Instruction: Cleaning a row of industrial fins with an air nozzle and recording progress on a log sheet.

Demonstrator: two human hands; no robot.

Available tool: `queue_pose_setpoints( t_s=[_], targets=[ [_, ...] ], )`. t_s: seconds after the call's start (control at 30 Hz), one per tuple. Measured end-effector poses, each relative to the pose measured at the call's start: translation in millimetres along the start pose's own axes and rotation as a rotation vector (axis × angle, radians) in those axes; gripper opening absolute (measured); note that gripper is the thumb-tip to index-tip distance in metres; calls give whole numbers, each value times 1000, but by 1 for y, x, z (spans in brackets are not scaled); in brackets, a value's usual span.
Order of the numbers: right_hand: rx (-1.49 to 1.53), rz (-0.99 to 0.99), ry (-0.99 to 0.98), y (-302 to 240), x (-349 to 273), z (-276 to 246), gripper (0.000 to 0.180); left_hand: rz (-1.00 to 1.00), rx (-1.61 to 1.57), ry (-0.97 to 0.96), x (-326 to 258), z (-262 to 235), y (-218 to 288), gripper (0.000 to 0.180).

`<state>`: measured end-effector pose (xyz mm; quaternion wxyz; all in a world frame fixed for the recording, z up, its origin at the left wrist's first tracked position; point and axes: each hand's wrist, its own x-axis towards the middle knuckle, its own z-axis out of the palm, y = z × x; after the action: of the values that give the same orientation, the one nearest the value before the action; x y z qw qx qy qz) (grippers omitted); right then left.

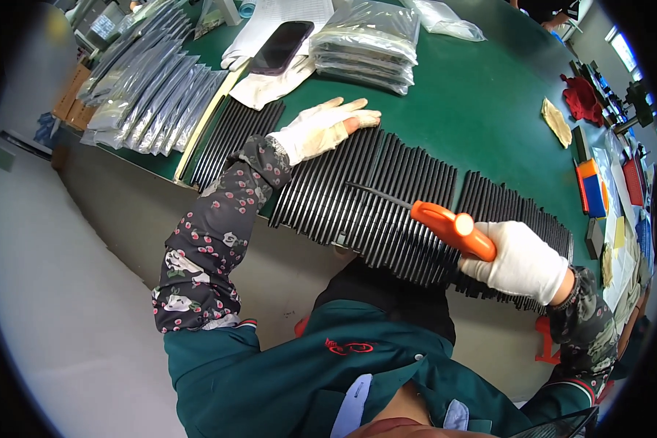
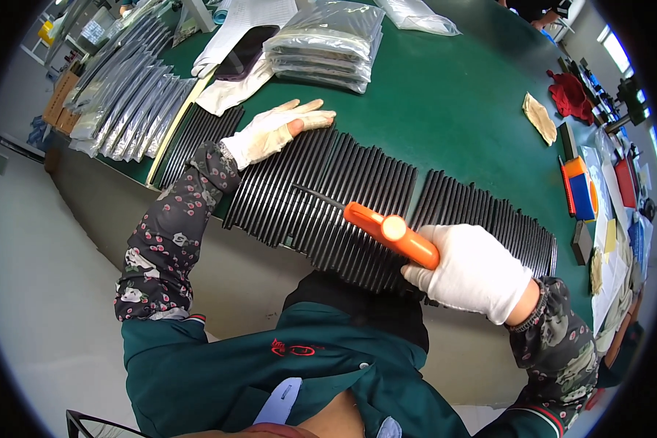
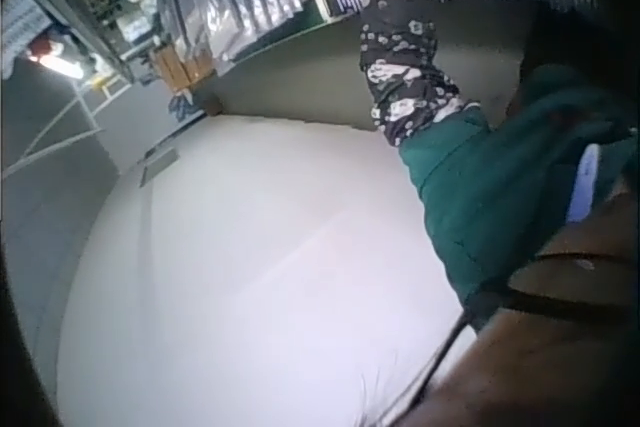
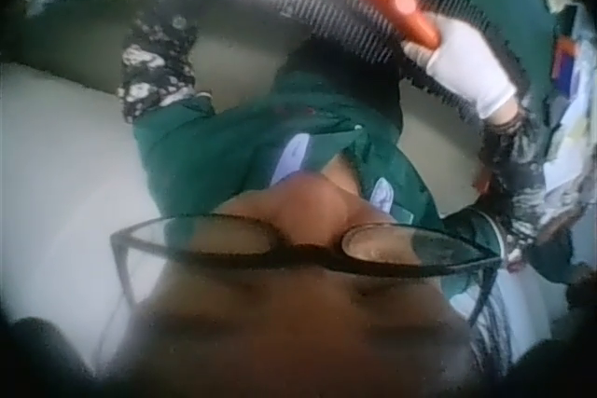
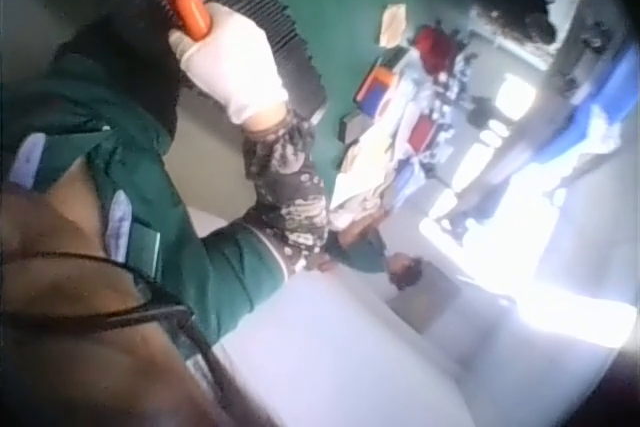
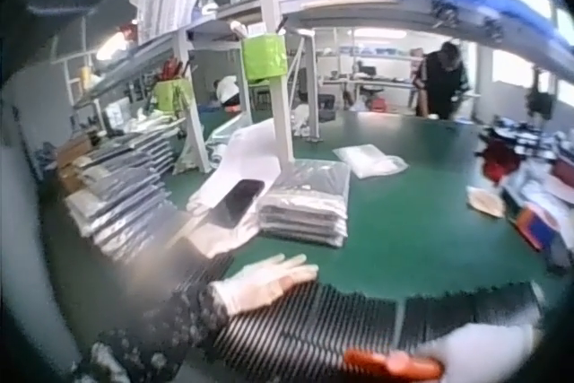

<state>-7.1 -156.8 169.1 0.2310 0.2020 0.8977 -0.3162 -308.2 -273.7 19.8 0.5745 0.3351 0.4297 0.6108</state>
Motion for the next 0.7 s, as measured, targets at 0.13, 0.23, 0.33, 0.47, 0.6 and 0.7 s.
queue_pose_setpoints(
  t_s=[0.13,0.23,0.33,0.47,0.6,0.7],
  targets=[
    [-10,-71,49,-8,9,0,28,427,702,-227,1,-14,-2,57],
    [-38,-68,14,-5,19,1,28,433,714,-209,2,-12,-4,54],
    [-40,-79,-30,-17,16,2,28,405,663,-213,4,-14,-5,53],
    [-73,-51,-27,-20,21,0,27,444,750,-210,2,-13,-3,49],
    [-75,-130,-39,-21,22,5,28,326,1034,-117,-4,-12,1,76],
    [-18,35,49,-22,24,-5,29,485,847,-227,0,-12,3,51]
  ],
)
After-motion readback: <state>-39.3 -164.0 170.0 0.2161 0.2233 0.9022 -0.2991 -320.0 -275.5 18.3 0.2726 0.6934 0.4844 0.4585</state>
